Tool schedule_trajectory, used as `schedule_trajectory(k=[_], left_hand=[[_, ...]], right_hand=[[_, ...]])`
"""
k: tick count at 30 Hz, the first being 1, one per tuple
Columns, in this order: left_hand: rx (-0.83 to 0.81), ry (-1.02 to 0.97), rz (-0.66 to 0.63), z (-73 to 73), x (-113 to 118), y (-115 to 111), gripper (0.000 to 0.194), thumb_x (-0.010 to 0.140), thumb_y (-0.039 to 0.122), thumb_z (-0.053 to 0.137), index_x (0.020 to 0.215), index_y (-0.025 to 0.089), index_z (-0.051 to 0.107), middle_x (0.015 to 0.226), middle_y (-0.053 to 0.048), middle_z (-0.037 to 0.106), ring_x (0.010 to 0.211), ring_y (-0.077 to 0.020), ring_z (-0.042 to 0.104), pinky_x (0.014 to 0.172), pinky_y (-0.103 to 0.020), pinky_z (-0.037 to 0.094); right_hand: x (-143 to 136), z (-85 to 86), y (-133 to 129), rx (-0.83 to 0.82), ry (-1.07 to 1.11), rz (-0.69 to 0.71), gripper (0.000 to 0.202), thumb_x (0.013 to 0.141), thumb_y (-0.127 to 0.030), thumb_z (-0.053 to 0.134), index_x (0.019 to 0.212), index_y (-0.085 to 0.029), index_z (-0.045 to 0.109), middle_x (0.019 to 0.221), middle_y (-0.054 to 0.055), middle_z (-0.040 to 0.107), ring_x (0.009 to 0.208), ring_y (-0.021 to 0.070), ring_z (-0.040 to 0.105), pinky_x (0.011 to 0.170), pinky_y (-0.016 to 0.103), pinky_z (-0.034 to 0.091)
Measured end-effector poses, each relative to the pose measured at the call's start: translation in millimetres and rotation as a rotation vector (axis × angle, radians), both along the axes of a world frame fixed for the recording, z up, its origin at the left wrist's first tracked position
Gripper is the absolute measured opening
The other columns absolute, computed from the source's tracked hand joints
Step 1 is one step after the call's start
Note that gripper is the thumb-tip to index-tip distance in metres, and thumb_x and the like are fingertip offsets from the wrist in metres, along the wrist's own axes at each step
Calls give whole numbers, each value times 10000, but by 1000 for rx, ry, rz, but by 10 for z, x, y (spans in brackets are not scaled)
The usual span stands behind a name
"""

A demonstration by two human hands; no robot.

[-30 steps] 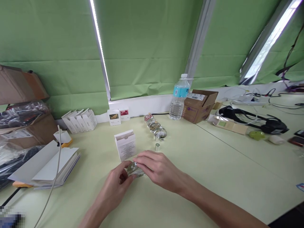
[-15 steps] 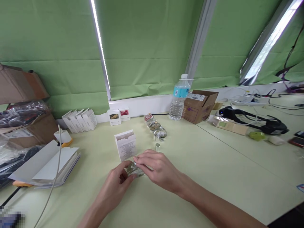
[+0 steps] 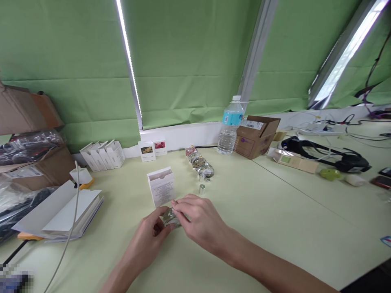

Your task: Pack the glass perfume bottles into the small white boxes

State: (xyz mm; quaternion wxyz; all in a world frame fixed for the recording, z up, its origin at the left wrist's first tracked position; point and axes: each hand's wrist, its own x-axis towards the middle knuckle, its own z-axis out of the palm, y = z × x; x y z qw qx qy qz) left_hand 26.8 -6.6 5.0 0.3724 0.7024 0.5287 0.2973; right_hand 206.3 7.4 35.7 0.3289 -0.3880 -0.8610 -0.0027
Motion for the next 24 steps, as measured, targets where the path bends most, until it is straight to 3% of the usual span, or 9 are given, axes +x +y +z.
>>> schedule_trajectory(k=[8, 18, 24], left_hand=[[10, 19, -8, -53, -3, 31, 377, 861, 462, 520, 1175, 254, 527, 632, 47, 519, 611, -153, 492, 562, -219, 356], [0, 30, -24, -89, -24, 39, 411, 873, 463, 509, 1228, 257, 490, 638, 42, 532, 613, -154, 502, 556, -219, 367], [-5, 47, -26, -60, -20, 25, 399, 878, 478, 507, 1212, 262, 491, 640, 50, 538, 618, -145, 508, 561, -218, 362]], right_hand=[[37, 11, 5, -13, -57, 33, 164, 913, -148, 500, 856, -198, 645, 818, 28, 720, 782, 172, 633, 717, 274, 458], [50, -41, 18, 0, -19, 44, 184, 944, -183, 462, 933, -194, 645, 879, 34, 727, 825, 174, 638, 781, 276, 469], [75, -34, 19, -77, 54, 29, 165, 924, -223, 522, 1030, -236, 648, 899, 12, 730, 835, 168, 645, 797, 269, 468]])
